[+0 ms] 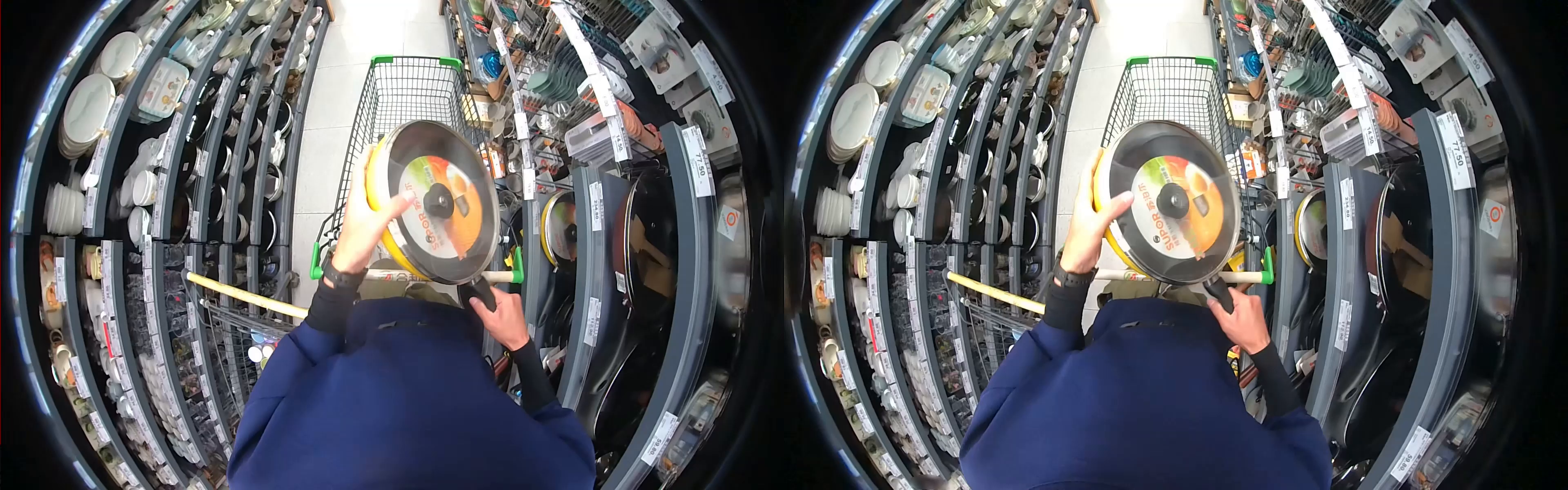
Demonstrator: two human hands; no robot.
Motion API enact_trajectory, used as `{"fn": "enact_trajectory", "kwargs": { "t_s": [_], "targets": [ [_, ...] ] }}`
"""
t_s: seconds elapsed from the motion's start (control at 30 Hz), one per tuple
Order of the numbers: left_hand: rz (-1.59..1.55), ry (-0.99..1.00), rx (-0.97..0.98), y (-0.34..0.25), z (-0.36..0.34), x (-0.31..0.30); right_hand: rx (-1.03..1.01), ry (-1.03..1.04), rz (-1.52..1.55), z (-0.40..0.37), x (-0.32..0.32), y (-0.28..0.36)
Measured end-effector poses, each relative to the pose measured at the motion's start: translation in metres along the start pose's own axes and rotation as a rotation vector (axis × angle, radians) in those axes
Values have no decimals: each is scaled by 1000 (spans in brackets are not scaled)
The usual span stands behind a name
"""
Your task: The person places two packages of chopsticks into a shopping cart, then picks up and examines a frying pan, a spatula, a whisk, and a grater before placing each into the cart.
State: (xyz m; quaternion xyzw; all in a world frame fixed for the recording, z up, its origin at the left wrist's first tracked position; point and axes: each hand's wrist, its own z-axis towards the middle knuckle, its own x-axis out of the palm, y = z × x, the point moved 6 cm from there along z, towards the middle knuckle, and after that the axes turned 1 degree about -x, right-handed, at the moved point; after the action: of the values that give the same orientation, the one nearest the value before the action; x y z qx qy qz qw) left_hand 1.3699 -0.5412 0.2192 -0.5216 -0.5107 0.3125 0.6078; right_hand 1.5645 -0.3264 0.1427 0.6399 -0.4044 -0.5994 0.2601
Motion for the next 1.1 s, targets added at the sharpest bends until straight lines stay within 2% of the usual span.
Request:
{"fn": "enact_trajectory", "kwargs": {
  "t_s": [0.1, 0.17, 0.2, 0.27, 0.3, 0.33, 0.37, 0.43, 0.5, 0.6, 0.67, 0.83, 0.93, 1.0, 1.1],
  "targets": [
    [-75, 4, -75, 30, 19, -17, -8, -74, -101, -2, -10, 5],
    [-170, 68, -99, 51, 29, -27, 103, 73, -51, -5, -16, 14],
    [-227, 85, -136, 59, 31, -30, 115, 63, -46, -9, -21, 18],
    [-396, 107, -257, 90, 42, -47, 368, 370, 657, -21, -7, 23],
    [-505, 109, -348, 111, 47, -58, 374, 358, 664, -21, -14, 29],
    [-576, 83, -454, 116, 45, -57, 451, 471, 1060, -22, -14, 44],
    [-634, 70, -483, 127, 44, -59, 513, 575, 1464, -22, -16, 60],
    [-638, 72, -437, 134, 46, -50, 509, 632, 1756, -13, -17, 76],
    [-700, 73, -564, 159, 46, -49, 560, 594, 1857, -3, -21, 94],
    [-738, 56, -568, 186, 45, -49, 628, 545, 1935, 10, -23, 106],
    [-733, -54, -575, 199, 39, -56, 643, 558, 1950, 14, -22, 108],
    [-784, -31, -622, 200, 26, -48, 641, 585, 2044, 24, -22, 111],
    [-688, -125, -619, 203, 25, -55, 675, 578, 2078, 29, -19, 108],
    [-761, -87, -650, 229, 31, -70, 690, 565, 2111, 33, -17, 103],
    [-815, -37, -682, 234, 34, -72, 692, 569, 2107, 35, -14, 95]
  ]
}}
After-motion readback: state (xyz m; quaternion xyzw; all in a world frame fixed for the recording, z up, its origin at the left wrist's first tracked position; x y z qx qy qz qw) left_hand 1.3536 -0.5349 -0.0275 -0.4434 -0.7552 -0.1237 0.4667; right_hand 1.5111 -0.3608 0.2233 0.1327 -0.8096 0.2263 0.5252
